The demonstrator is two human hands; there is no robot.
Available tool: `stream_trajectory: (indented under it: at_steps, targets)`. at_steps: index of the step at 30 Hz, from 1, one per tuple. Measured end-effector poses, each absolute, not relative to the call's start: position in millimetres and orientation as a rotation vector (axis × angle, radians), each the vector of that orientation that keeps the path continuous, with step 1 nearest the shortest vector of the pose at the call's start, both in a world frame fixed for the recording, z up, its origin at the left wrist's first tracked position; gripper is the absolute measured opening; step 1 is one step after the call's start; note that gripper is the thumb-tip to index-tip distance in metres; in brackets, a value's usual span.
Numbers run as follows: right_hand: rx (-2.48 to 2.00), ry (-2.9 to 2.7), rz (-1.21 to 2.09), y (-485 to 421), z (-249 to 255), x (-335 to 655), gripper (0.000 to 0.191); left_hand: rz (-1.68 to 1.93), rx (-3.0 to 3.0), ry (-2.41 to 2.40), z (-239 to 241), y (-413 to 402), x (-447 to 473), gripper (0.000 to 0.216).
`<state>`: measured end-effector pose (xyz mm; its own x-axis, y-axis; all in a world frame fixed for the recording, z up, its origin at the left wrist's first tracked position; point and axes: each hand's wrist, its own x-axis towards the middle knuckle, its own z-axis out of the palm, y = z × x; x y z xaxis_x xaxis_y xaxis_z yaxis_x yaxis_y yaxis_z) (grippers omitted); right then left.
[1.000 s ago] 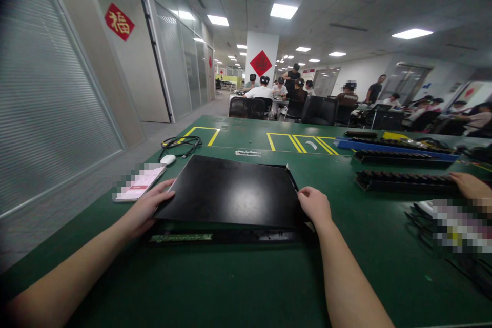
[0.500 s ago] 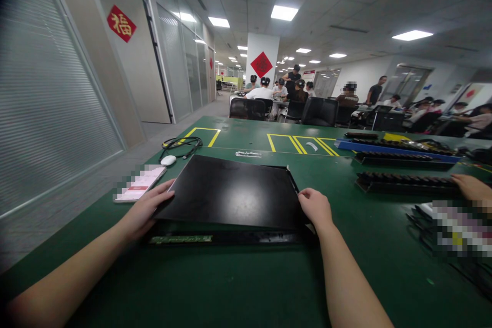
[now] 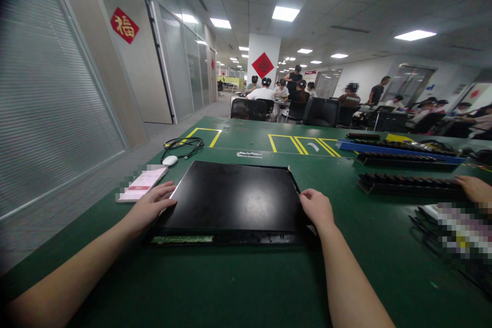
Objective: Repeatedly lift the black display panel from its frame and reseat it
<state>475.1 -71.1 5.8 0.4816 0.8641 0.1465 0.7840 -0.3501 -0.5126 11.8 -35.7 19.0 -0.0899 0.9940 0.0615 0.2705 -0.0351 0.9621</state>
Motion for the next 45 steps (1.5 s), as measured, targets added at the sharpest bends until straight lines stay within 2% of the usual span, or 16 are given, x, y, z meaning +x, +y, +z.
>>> stream_trajectory:
  at_steps: [5, 17, 31, 45]
  targets:
    - [-2.206, -1.345, 0.215, -71, 6, 475, 0.022, 1.132, 1.377, 1.511, 18, -36, 14, 0.031]
    - [-2.182, -1.331, 0.219, -70, 5, 476, 0.023, 1.044, 1.534, 1.569, 6, -32, 9, 0.041]
    - [-2.202, -1.316, 0.224, -69, 4, 477, 0.022, 0.737, 1.897, 1.701, 0, -28, 4, 0.067]
    - [-2.206, -1.328, 0.207, -69, 5, 479, 0.023, 0.421, 2.423, 1.401, 21, -49, -2, 0.077]
